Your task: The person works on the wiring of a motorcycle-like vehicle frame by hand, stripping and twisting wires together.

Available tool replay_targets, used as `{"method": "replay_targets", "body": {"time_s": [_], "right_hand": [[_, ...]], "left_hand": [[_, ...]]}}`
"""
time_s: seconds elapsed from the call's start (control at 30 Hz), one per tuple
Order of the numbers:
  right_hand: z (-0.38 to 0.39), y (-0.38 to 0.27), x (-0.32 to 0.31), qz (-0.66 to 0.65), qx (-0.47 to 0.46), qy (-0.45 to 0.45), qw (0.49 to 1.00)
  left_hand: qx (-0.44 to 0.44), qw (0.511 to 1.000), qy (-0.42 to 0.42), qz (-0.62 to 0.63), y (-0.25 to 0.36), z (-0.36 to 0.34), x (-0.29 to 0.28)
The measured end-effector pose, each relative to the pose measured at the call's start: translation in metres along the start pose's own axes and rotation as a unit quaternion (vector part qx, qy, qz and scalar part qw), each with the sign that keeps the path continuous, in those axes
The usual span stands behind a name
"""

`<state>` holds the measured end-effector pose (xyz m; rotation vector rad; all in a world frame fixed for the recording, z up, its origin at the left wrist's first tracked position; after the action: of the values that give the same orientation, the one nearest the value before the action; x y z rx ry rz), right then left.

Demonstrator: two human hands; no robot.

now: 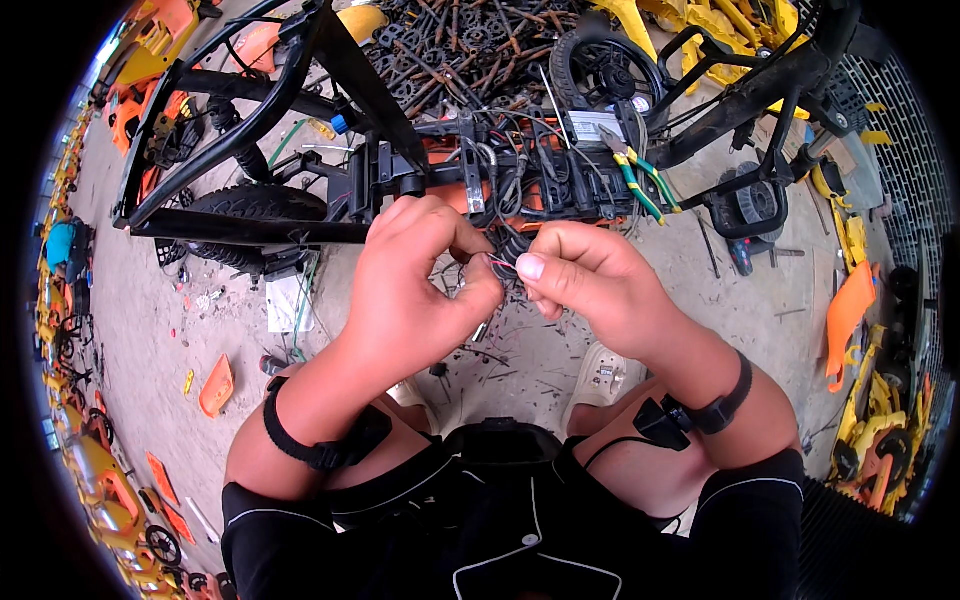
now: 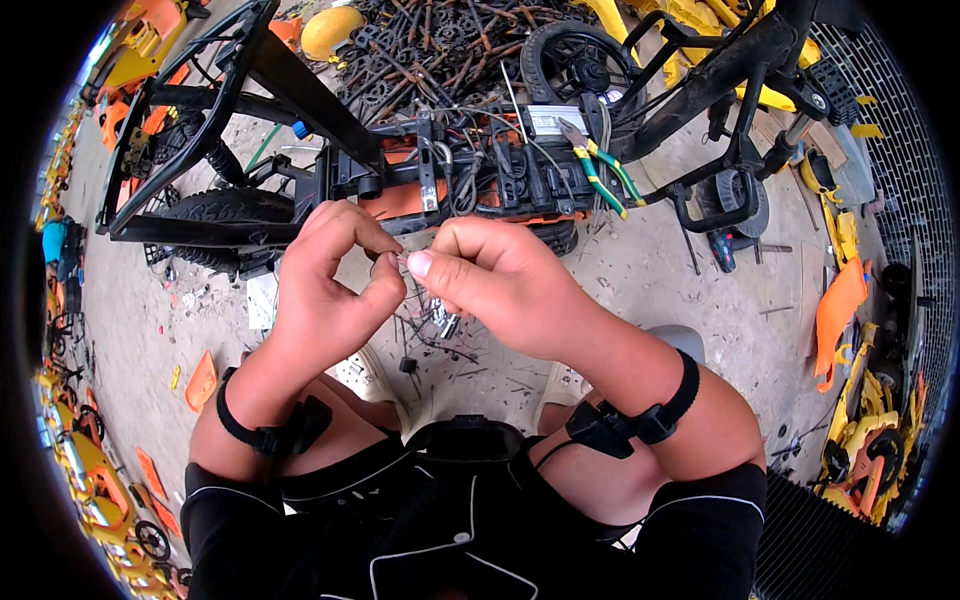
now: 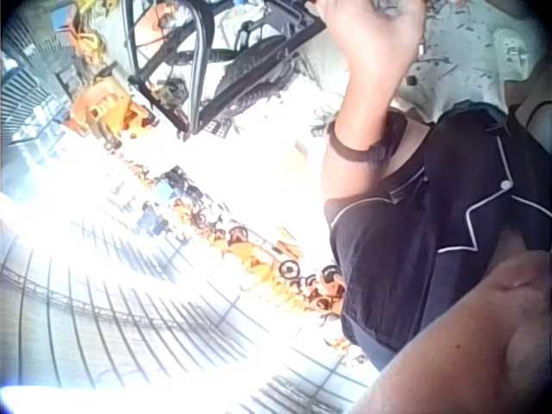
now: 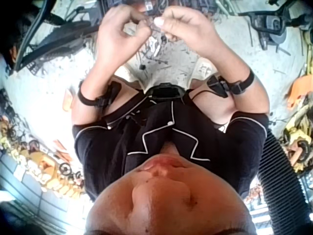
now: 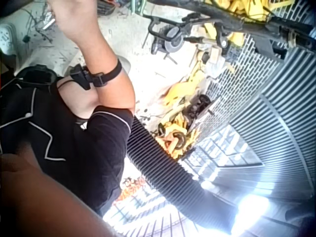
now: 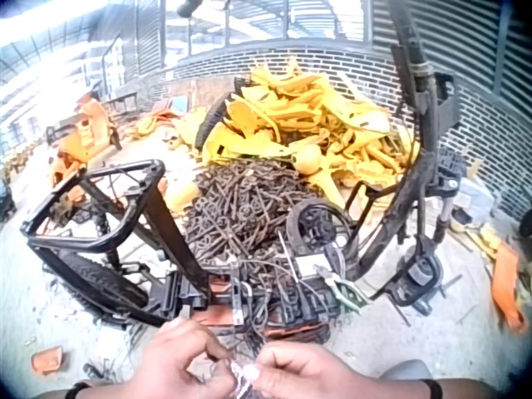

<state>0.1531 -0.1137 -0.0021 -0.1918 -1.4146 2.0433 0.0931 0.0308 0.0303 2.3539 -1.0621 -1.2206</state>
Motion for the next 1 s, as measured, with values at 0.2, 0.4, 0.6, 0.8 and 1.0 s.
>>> {"method": "replay_targets", "body": {"time_s": [0.2,0.4,0.6,0.8,1.0], "right_hand": [[0.005,-0.005,0.004,0.022,-0.034,0.012,0.999],[0.009,-0.003,0.005,0.040,-0.065,0.004,0.997],[0.014,-0.008,0.008,0.042,-0.075,0.025,0.996],[0.047,-0.034,0.020,0.147,-0.188,-0.014,0.971],[0.021,-0.018,-0.021,-0.034,-0.051,0.068,0.996]], "left_hand": [[-0.018,0.999,-0.026,-0.013,-0.001,-0.002,0.000],[-0.012,1.000,0.023,0.001,-0.001,-0.002,0.001],[-0.022,0.999,0.028,0.003,-0.003,-0.001,0.001],[-0.175,0.977,0.106,0.054,-0.056,0.005,-0.037],[-0.137,0.973,0.052,0.179,-0.023,0.003,-0.015]]}}
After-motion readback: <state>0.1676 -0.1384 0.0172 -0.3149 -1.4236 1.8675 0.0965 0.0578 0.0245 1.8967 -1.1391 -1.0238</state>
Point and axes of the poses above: each hand's wrist, its own z-axis away from the middle knuckle, its own x-axis out of the palm, y = z × x, the point moved 6 cm from there along -z, towards the middle knuckle, and after that the axes turned 14 degrees about x, right-handed, at the moved point
